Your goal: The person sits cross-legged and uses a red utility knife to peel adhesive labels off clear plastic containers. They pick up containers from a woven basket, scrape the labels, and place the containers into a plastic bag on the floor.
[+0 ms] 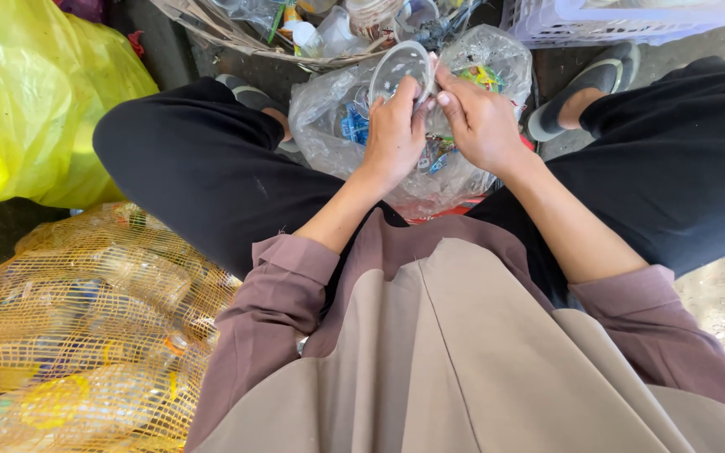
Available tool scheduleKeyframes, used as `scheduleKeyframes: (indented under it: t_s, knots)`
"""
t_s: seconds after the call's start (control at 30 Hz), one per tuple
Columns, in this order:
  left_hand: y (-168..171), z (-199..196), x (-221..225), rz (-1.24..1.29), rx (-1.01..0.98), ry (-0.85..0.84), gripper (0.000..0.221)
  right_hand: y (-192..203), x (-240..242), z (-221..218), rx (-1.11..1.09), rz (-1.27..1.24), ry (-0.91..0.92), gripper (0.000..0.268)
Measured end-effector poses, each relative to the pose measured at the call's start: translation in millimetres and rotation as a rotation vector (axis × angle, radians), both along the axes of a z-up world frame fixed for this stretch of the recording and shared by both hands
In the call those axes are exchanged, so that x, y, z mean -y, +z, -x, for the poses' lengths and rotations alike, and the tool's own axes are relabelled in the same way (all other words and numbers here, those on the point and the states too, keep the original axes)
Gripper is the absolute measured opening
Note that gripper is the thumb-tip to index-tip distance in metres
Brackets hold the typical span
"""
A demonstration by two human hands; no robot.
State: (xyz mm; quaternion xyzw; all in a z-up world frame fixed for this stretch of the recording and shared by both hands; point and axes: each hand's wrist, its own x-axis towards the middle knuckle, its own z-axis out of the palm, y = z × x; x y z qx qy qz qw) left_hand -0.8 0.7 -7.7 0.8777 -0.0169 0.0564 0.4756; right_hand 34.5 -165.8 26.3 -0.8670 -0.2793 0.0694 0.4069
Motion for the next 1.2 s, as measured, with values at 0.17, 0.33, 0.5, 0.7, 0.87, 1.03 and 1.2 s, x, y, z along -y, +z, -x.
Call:
scheduleKeyframes:
  t_s: [0.17,0.33,0.5,0.7,0.87,1.03,1.2]
  knots:
    - [8,1,-6,-0.13,-0.026,-0.031,0.03,2,-3,0,0.229,0.155,-0.015,0.038]
    - [9,7,2,-0.193,-0.043,-0.084,0.032,-20,3,-11,0.169,0.233,-0.051,0.045]
    - [8,3,-13,-0.234,-0.012,-0.074,0.036,-6,0,-5,-0.106,0.172,-0.007,0.043]
    - [15,10,-16,-0.153,-0.155,-0.168,0.022,-21,0,-9,-0.103,0.253,-0.034,0.041]
    - [23,14,-21,-0.182,-0.31,-0.347,0.018,-30,8,-35,-0.502,0.422,0.012,0.046]
    - [18,-6,-52,-0.17,-0.453,-0.332,0.015,-69,13,-48,-0.084,0.098,-0.341,0.038]
    - [34,-17,-64,-0.016,-0.545,-0.252,0.016,-90,3,-70,0.011,-0.052,-0.467,0.026]
